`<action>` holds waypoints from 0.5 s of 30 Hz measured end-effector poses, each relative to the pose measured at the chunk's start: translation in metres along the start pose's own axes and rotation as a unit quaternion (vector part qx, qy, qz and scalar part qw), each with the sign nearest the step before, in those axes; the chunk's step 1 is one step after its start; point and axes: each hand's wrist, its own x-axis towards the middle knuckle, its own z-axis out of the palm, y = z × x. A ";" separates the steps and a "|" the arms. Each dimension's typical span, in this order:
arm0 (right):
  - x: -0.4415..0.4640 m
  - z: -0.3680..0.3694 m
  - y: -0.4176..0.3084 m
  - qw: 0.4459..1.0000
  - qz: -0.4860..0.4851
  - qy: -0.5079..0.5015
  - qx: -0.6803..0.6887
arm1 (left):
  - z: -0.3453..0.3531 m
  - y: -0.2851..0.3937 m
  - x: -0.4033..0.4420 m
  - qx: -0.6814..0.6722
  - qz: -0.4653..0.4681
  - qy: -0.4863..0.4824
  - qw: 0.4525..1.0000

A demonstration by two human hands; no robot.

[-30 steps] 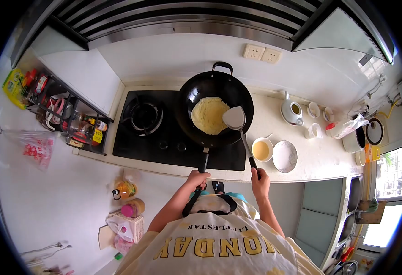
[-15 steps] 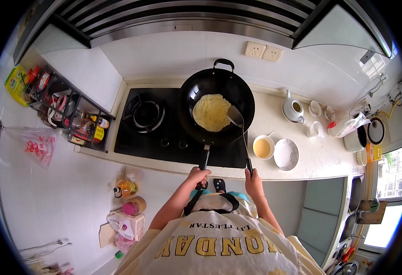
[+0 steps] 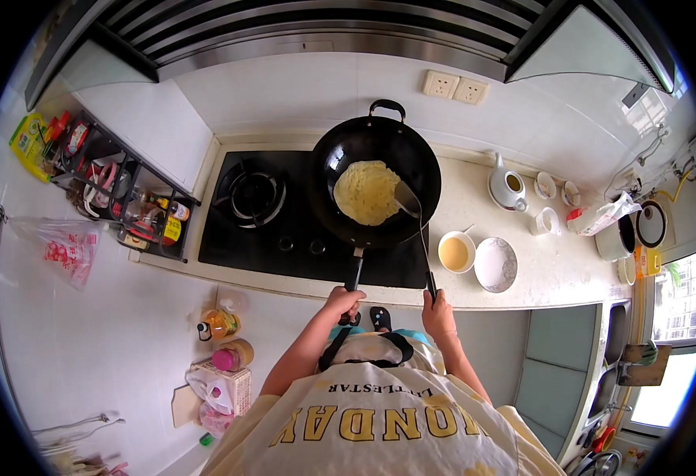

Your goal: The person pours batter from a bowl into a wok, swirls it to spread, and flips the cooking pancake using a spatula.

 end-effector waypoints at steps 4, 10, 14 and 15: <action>-0.003 -0.005 -0.005 1.000 0.013 -0.006 -0.007 | 0.000 0.001 0.000 0.004 -0.002 0.002 1.000; -0.002 -0.004 -0.007 1.000 0.026 -0.005 -0.001 | 0.001 0.004 -0.004 -0.005 -0.007 0.005 1.000; -0.003 -0.006 -0.007 1.000 0.021 -0.002 -0.002 | 0.001 0.003 -0.004 -0.002 -0.006 0.008 1.000; -0.002 -0.006 -0.006 1.000 0.018 -0.002 -0.002 | 0.001 0.003 -0.004 -0.002 -0.007 0.009 1.000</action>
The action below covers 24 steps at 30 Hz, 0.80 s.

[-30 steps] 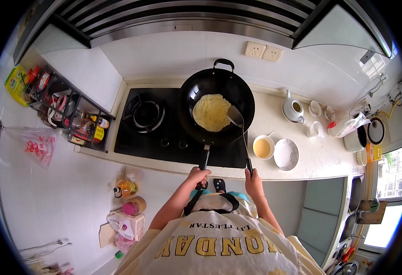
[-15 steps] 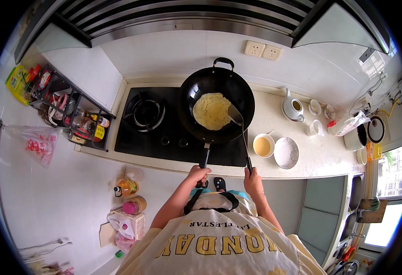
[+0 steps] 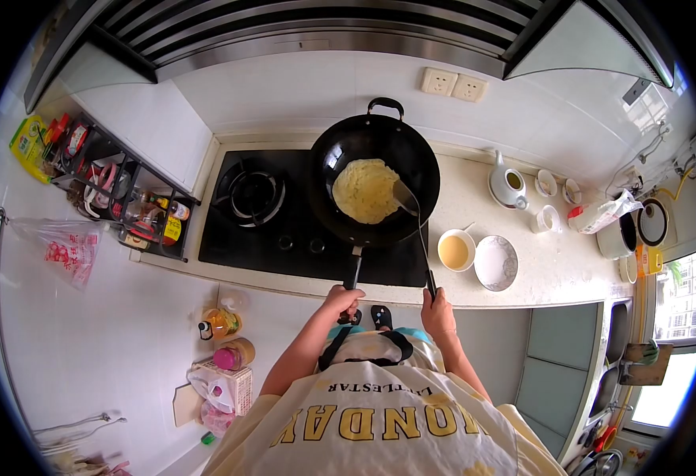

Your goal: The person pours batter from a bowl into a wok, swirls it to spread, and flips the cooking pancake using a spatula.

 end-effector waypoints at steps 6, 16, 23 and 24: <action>0.001 -0.001 0.003 1.000 -0.008 0.000 -0.006 | -0.001 -0.001 0.002 0.003 0.008 -0.007 1.000; 0.003 -0.003 0.005 1.000 -0.015 -0.003 0.001 | 0.005 0.001 -0.004 0.001 0.008 0.010 1.000; 0.003 -0.003 0.005 1.000 -0.013 -0.004 -0.002 | 0.004 0.003 -0.004 0.003 0.001 0.018 1.000; 0.003 -0.003 0.005 1.000 -0.014 -0.004 -0.003 | 0.004 0.003 -0.004 0.003 0.001 0.019 1.000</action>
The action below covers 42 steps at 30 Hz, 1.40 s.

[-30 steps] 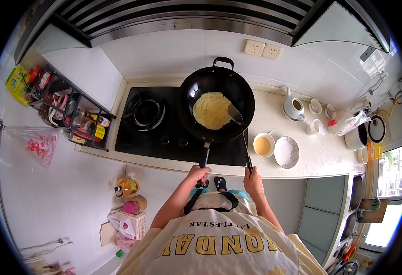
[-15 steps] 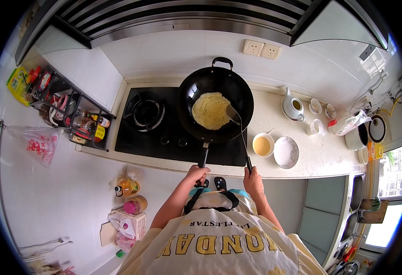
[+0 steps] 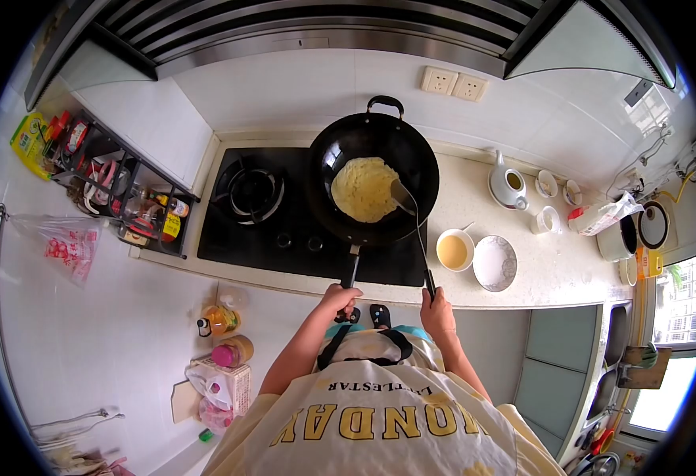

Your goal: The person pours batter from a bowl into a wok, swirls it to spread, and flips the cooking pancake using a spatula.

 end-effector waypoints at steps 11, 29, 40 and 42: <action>0.002 0.003 0.004 1.000 -0.001 0.003 -0.005 | -0.001 -0.004 0.003 -0.014 0.003 -0.013 1.000; -0.001 0.007 0.001 1.000 0.008 0.014 -0.015 | -0.002 -0.004 0.002 0.000 0.005 -0.016 1.000; -0.002 0.007 -0.002 1.000 0.013 0.015 -0.021 | -0.004 -0.006 0.006 0.000 0.002 -0.019 1.000; -0.002 0.008 -0.002 1.000 0.015 0.015 -0.020 | -0.004 -0.006 0.006 0.003 0.002 -0.020 1.000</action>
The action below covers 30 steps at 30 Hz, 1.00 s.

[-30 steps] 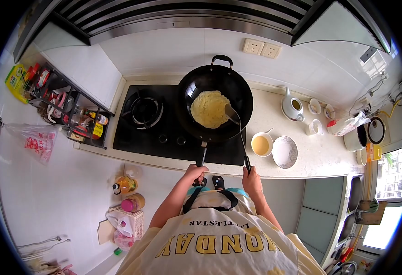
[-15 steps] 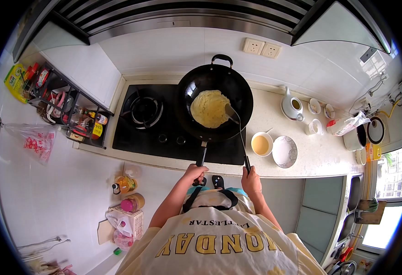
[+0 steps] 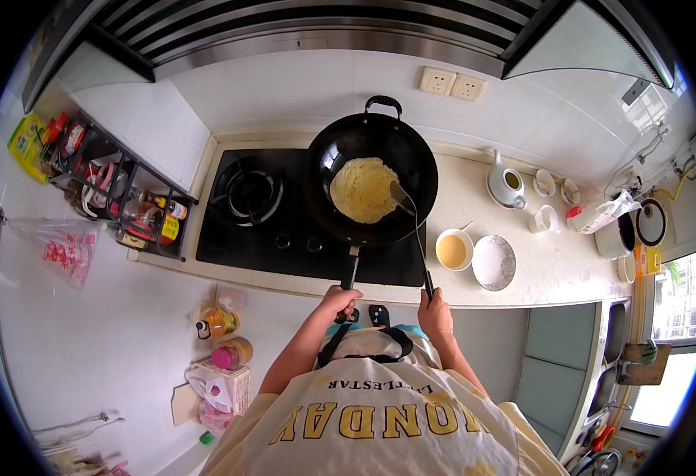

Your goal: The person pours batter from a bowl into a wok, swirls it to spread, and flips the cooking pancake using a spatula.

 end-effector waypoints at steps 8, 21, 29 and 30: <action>0.001 0.001 0.002 1.000 0.004 -0.018 -0.012 | -0.003 -0.003 0.005 -0.019 -0.004 -0.012 1.000; 0.018 -0.001 0.020 0.991 -0.067 0.029 0.108 | -0.004 -0.005 0.007 -0.008 0.013 -0.004 1.000; 0.048 -0.070 -0.036 0.964 0.035 -0.141 0.222 | -0.006 -0.012 0.015 -0.036 0.011 -0.017 0.999; 0.055 -0.073 -0.041 0.959 0.043 -0.164 0.226 | -0.006 -0.012 0.016 -0.036 0.013 -0.020 0.999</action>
